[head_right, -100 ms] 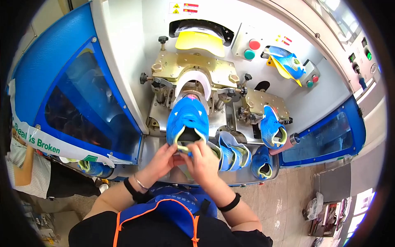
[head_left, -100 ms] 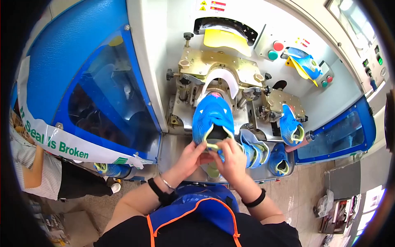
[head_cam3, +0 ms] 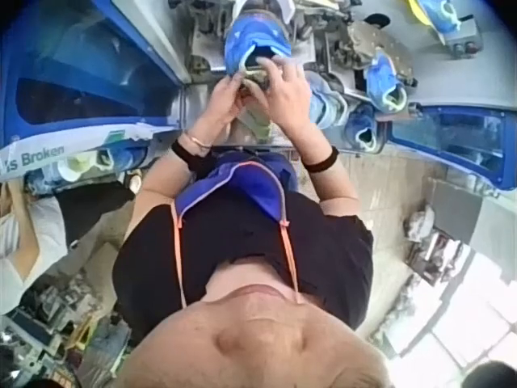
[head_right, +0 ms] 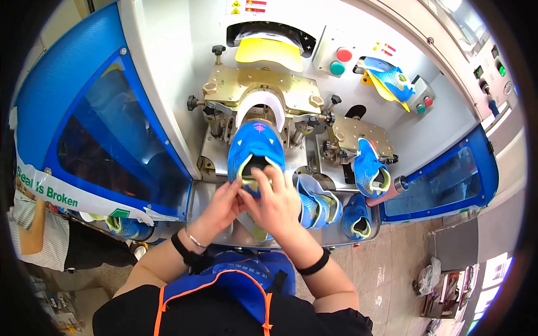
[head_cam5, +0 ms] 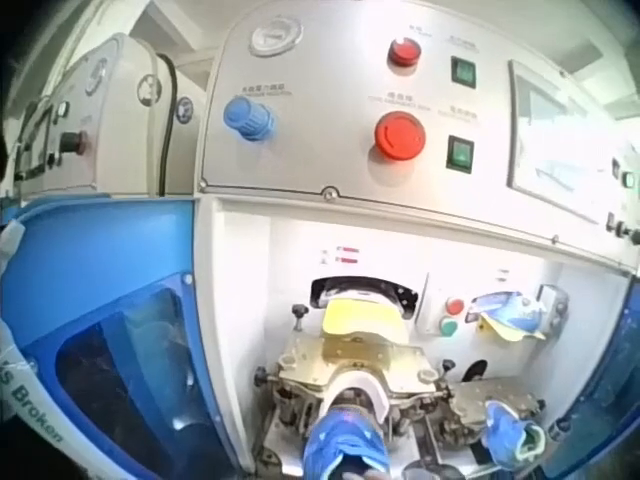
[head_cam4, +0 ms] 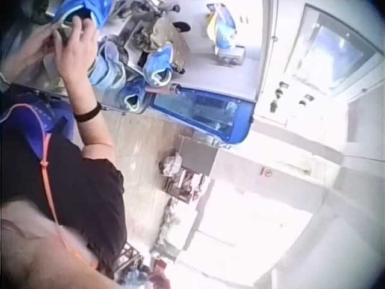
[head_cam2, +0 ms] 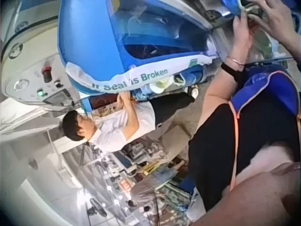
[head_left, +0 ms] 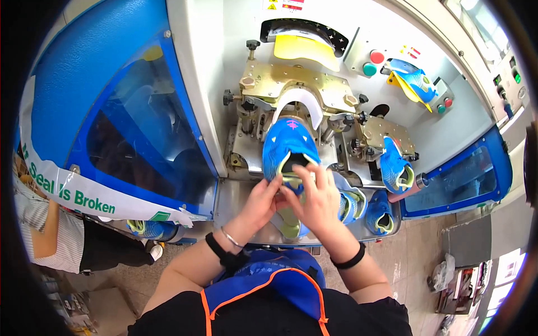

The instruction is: Operating a heel/toe lasting machine to shape shoe uppers over a last.

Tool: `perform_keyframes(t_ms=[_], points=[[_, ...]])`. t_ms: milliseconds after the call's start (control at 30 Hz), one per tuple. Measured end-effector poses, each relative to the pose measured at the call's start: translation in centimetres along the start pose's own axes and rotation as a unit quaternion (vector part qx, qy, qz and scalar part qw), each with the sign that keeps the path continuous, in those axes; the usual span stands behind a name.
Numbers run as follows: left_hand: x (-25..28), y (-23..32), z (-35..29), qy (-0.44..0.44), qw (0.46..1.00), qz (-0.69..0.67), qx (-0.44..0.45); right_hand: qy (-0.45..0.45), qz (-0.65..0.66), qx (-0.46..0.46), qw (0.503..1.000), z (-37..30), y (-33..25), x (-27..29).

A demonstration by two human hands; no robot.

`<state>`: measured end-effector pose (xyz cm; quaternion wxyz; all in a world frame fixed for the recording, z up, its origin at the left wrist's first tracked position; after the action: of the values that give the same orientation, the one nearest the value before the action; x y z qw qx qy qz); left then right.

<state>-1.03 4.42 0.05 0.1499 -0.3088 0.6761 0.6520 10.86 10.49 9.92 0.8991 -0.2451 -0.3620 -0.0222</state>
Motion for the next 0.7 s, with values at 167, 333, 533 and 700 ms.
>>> perform_keyframes(t_ms=[167,333,533,700], points=[[0.0,0.1,1.9,0.022,0.998,0.058,0.030,-0.018,-0.079,0.009,0.997,3.6,1.9,-1.2],[0.0,0.8,1.6,0.062,0.995,0.055,0.052,-0.077,0.008,-0.076,0.994,3.6,2.7,-2.5],[0.0,1.7,1.2,0.074,0.992,0.080,0.064,-0.075,0.013,-0.098,0.992,3.7,2.5,-2.9],[0.4,2.0,1.5,0.075,0.990,0.094,0.074,-0.064,0.008,-0.113,0.991,3.9,2.4,-3.1]])
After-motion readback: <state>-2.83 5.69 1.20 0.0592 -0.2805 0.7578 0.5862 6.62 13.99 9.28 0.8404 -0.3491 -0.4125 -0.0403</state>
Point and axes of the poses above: each hand's wrist, its own z-axis towards the middle knuckle, its own x-axis out of the back of the hand, y = z × x, the point moved 2 cm from there along z, towards the middle knuckle, and after that the axes turned 14 degrees about z, right-handed, at the moved point
